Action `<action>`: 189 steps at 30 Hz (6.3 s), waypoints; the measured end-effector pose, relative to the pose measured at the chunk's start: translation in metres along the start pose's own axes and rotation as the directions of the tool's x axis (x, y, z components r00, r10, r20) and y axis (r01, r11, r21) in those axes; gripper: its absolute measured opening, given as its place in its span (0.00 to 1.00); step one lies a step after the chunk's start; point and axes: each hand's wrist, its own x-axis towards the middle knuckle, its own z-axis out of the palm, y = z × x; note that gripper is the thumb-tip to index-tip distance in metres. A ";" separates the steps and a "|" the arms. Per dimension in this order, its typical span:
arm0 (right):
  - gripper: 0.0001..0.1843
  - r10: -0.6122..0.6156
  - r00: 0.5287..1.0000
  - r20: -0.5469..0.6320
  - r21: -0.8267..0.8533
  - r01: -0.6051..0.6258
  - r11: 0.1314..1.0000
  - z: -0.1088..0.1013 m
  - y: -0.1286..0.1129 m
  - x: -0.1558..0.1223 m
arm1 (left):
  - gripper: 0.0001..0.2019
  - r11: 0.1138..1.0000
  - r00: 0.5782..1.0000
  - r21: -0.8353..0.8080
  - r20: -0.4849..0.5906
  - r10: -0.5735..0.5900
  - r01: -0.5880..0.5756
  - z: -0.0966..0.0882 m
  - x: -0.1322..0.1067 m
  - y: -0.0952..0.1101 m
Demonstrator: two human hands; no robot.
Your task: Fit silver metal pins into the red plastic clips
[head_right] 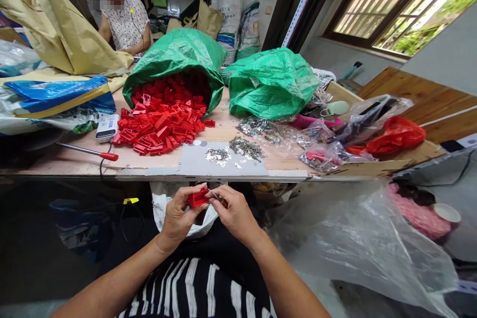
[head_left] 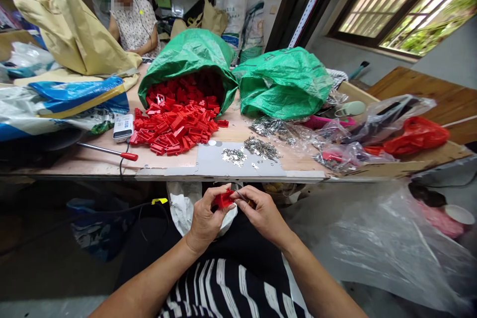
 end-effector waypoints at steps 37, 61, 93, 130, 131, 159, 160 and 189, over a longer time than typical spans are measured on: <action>0.07 0.304 0.951 -0.060 -0.003 -0.304 0.953 0.013 0.006 0.012 | 0.17 0.888 0.935 0.298 0.048 0.351 -0.349 -0.003 0.004 0.000; 0.07 0.253 0.967 -0.035 -0.195 -0.255 0.947 0.005 0.001 0.009 | 0.16 0.968 0.989 0.206 0.021 0.143 -0.145 -0.001 0.001 -0.001; 0.15 0.341 0.915 0.217 0.266 -0.391 0.881 0.000 0.010 0.011 | 0.18 0.989 0.994 -0.103 0.002 -0.109 0.109 0.003 -0.007 -0.003; 0.05 0.033 0.992 0.125 0.103 -0.046 0.994 -0.012 0.002 0.011 | 0.11 0.816 0.866 -0.300 0.253 -0.432 0.495 -0.005 0.013 0.013; 0.05 0.024 0.992 0.125 0.087 -0.036 0.996 -0.012 0.001 0.011 | 0.11 0.809 0.863 -0.308 0.250 -0.439 0.501 -0.004 0.013 0.013; 0.05 0.023 0.998 0.059 -0.171 -0.013 0.985 -0.005 -0.003 0.006 | 0.17 0.935 0.969 -0.258 0.087 -0.230 0.244 -0.004 0.004 0.001; 0.04 0.020 0.998 0.064 -0.174 -0.009 0.985 -0.004 -0.003 0.007 | 0.17 0.943 0.972 -0.240 0.089 -0.215 0.231 -0.004 0.003 0.001; 0.06 0.007 0.993 0.119 -0.136 0.009 0.991 -0.005 -0.003 0.009 | 0.15 0.945 0.983 -0.268 0.032 -0.184 0.185 0.000 -0.007 -0.003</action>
